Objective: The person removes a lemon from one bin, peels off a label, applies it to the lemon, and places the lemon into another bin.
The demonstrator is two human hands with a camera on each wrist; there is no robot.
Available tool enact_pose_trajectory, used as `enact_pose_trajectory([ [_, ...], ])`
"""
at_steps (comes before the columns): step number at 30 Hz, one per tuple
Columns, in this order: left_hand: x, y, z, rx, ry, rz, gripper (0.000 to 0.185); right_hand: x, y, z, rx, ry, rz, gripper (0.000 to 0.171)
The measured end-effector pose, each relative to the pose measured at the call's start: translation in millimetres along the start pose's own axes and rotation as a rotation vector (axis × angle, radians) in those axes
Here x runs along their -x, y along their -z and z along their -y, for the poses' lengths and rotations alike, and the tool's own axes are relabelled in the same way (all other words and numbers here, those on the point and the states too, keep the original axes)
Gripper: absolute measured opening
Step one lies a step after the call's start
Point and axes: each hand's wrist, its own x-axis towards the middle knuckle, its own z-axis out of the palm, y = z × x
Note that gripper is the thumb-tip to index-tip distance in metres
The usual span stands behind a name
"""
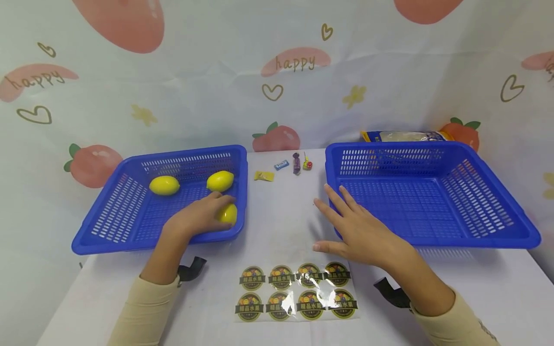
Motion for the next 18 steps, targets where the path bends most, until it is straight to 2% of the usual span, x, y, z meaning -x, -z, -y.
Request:
enact_pose_trajectory([
  [13, -2.3, 2.0, 11.8, 0.082, -0.101, 0.042, 0.040, -0.4, -1.1, -1.4, 0.002, 0.001, -0.006, 0.090],
  [18, -1.3, 2.7, 12.0, 0.108, -0.101, 0.054, 0.040, -0.6, -1.3, -1.7, 0.002, 0.004, -0.005, 0.090],
])
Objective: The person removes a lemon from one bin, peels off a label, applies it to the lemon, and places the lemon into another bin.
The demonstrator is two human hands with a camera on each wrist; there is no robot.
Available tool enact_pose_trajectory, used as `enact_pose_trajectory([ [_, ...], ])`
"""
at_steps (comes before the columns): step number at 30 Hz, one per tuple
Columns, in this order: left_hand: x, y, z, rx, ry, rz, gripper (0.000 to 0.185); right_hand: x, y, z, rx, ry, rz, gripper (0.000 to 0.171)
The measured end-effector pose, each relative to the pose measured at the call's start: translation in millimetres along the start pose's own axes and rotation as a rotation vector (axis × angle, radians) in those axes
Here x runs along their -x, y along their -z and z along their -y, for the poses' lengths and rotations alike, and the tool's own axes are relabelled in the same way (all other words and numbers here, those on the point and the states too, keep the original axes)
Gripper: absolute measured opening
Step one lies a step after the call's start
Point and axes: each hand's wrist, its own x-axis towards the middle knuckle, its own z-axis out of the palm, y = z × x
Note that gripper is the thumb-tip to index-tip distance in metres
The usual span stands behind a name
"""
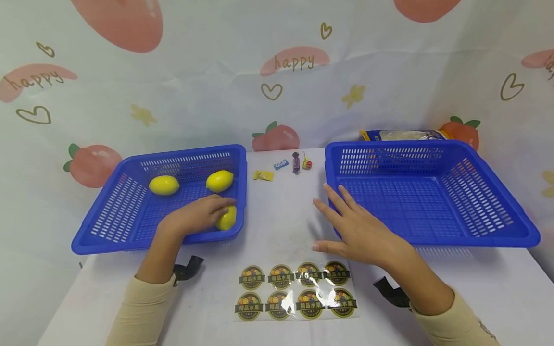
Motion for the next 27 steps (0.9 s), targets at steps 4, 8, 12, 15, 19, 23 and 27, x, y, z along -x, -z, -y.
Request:
enact_pose_trajectory([
  [4, 0.8, 0.7, -0.4, 0.013, 0.013, 0.023, 0.051, -0.2, 0.3, 0.1, 0.001, 0.000, 0.001, 0.090],
  [8, 0.6, -0.5, -1.2, 0.008, 0.021, 0.026, 0.062, -0.4, 0.4, 0.2, 0.006, -0.002, 0.000, 0.091],
  [12, 0.8, -0.3, -1.5, -0.029, 0.008, -0.027, 0.061, -0.3, 0.0, 0.3, 0.005, -0.004, 0.001, 0.091],
  [15, 2.4, 2.1, -0.6, -0.020, -0.006, -0.103, 0.062, -0.4, -0.2, 0.5, 0.001, -0.004, 0.000, 0.091],
  [19, 7.1, 7.0, 0.5, 0.055, -0.042, -0.206, 0.063, -0.2, -0.8, 0.6, -0.004, 0.000, 0.000, 0.090],
  [23, 11.4, 10.9, -1.8, 0.132, -0.084, -0.275, 0.060, 0.1, -0.9, 0.2, -0.007, 0.001, 0.002, 0.090],
  [27, 14.7, 14.0, -4.5, 0.183, -0.131, -0.342, 0.057, -0.6, -0.9, -0.5, -0.003, 0.000, -0.002, 0.090],
])
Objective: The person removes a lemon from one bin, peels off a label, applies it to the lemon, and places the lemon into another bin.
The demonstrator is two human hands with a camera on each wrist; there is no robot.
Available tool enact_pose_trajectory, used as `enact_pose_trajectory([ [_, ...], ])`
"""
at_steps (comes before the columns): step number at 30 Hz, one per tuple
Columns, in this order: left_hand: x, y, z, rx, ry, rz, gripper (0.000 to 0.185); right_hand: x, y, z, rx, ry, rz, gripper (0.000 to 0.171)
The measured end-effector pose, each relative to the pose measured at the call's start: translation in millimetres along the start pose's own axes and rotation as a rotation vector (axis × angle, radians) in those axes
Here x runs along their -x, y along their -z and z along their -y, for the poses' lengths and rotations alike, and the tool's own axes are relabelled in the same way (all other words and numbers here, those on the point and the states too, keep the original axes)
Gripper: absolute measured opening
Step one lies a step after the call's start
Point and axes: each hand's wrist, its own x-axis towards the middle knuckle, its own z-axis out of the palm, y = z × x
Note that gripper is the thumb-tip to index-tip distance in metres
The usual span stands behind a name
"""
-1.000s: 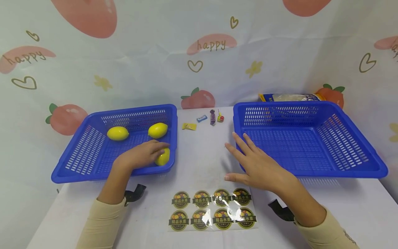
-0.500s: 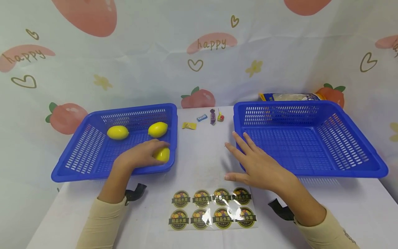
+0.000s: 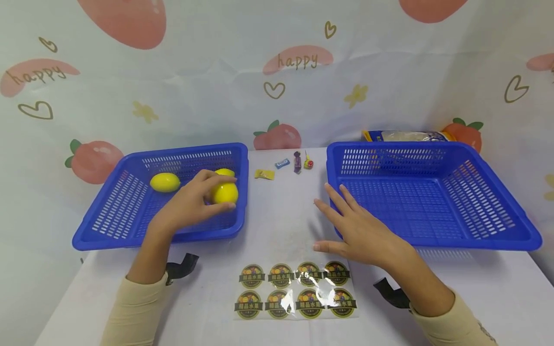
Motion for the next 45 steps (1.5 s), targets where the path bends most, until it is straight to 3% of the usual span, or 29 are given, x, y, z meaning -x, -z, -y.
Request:
enact_pose_trajectory([
  [6, 1.3, 2.2, -8.7, 0.096, -0.123, -0.087, 0.062, 0.9, -0.7, -0.3, -0.004, -0.007, 0.005, 0.090],
  [11, 4.4, 2.7, -24.2, 0.172, -0.188, -0.113, 0.061, 0.2, -0.5, 0.0, -0.007, -0.015, 0.003, 0.090],
  [20, 10.9, -0.9, -45.6, 0.345, -0.297, -0.052, 0.056, -2.7, -0.9, -0.1, 0.000, -0.011, 0.000, 0.090],
  [27, 10.1, -12.4, -62.2, 0.421, -0.304, -0.006, 0.054, -4.4, 1.8, -1.2, 0.012, -0.012, 0.001, 0.090],
  [36, 11.7, -49.1, -90.6, 0.319, -0.300, 0.080, 0.052, -5.7, 4.5, -0.9, 0.026, -0.018, 0.001, 0.091],
  [40, 7.2, -70.8, -91.3, 0.212, -0.265, 0.134, 0.055, -5.6, 3.5, -0.6, 0.033, -0.018, 0.001, 0.091],
  [45, 0.7, -95.3, -84.7, 0.013, -0.171, 0.186, 0.057, -5.3, 0.5, -0.7, 0.039, -0.019, 0.006, 0.090],
])
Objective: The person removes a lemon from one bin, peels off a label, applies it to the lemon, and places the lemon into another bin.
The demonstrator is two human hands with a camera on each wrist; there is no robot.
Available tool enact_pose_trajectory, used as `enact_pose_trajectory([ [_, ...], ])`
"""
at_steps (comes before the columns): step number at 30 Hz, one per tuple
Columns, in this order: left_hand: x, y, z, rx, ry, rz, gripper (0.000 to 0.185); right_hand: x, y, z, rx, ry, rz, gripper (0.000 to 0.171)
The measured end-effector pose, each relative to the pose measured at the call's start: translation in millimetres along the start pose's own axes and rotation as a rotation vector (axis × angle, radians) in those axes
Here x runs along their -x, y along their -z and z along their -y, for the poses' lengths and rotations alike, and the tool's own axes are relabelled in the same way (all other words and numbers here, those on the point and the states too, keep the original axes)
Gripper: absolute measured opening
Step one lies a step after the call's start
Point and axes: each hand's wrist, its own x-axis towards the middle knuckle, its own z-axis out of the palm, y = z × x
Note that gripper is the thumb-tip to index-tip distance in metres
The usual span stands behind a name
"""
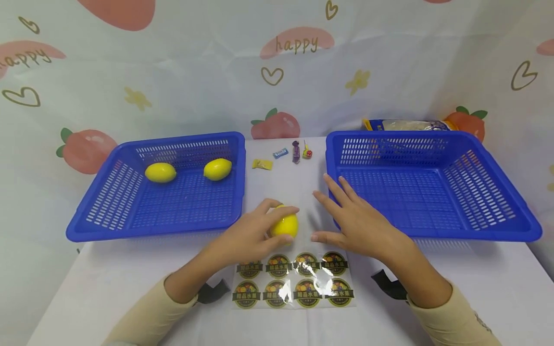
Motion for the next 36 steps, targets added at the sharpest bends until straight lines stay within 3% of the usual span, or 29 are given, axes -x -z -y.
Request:
enact_pose_trajectory([
  [7, -7.9, -12.8, 10.2, -0.150, 0.086, -0.020, 0.055, 1.0, -0.4, 1.2, -0.002, 0.004, -0.009, 0.090],
  [16, -12.6, -19.0, 26.5, -0.083, 0.216, 0.055, 0.061, 0.6, -0.9, 1.5, 0.009, 0.020, -0.022, 0.089],
  [28, -13.3, -18.3, 27.4, -0.057, 0.204, 0.045, 0.076, 1.5, -2.7, 0.1, 0.016, 0.016, -0.028, 0.088],
  [36, -15.4, -18.1, 27.7, -0.064, 0.119, 0.041, 0.073, 1.6, -2.4, -0.2, 0.024, 0.012, -0.028, 0.089],
])
